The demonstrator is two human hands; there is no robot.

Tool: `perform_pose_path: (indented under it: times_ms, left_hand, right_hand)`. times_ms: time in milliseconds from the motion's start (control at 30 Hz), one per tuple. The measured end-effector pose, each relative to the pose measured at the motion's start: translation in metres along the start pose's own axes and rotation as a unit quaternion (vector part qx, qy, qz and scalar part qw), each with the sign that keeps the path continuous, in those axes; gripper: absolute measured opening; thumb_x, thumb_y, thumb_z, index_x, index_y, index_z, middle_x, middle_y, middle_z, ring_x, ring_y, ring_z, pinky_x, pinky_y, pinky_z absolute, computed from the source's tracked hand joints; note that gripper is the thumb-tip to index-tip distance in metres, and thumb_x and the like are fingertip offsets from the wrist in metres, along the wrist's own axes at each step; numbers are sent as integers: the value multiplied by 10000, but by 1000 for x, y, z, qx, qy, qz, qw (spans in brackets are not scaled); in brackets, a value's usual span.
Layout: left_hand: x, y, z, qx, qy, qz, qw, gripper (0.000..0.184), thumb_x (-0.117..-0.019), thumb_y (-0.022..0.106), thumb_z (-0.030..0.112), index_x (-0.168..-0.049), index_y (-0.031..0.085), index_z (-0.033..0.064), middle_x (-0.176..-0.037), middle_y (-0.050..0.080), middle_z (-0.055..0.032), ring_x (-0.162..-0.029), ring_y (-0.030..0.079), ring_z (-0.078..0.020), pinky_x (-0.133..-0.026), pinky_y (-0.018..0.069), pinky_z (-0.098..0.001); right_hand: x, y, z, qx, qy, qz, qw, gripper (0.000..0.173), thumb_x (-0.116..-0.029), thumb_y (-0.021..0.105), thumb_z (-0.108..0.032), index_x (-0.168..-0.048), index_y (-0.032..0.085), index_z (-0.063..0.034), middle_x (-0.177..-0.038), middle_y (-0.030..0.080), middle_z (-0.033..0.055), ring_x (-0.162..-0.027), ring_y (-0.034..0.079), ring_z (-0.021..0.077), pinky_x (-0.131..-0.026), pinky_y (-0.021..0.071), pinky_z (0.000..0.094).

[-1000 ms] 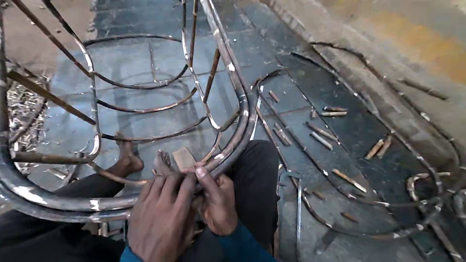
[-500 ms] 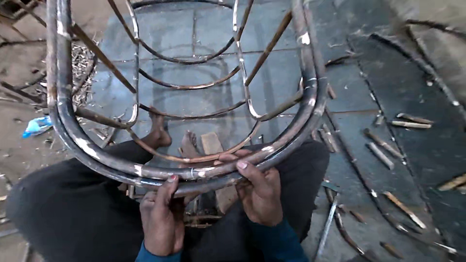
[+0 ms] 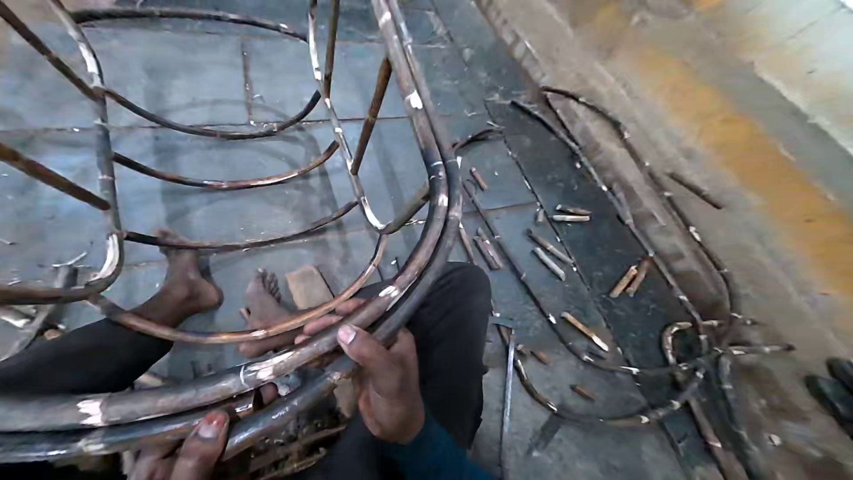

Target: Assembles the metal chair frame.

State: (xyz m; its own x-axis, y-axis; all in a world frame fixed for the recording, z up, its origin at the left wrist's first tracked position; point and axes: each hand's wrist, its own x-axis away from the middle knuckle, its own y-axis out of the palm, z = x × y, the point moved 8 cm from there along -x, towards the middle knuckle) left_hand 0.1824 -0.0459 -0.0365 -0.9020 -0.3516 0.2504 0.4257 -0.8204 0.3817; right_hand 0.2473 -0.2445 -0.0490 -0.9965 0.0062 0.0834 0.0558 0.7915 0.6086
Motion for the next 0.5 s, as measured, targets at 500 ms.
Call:
perform_pose_path:
  times_ms: [500]
  left_hand:
    - [-10, 38, -32, 18, -31, -17, 999, 245, -1061, 413, 196, -1055, 559, 0, -754, 659, -107, -651, 681, -204, -629, 635, -366]
  right_hand:
    - [6, -152, -117, 271, -60, 143, 950, 360, -1099, 457, -280, -1286, 596, -5, -1046, 748, 133, -837, 749, 253, -677, 651, 430]
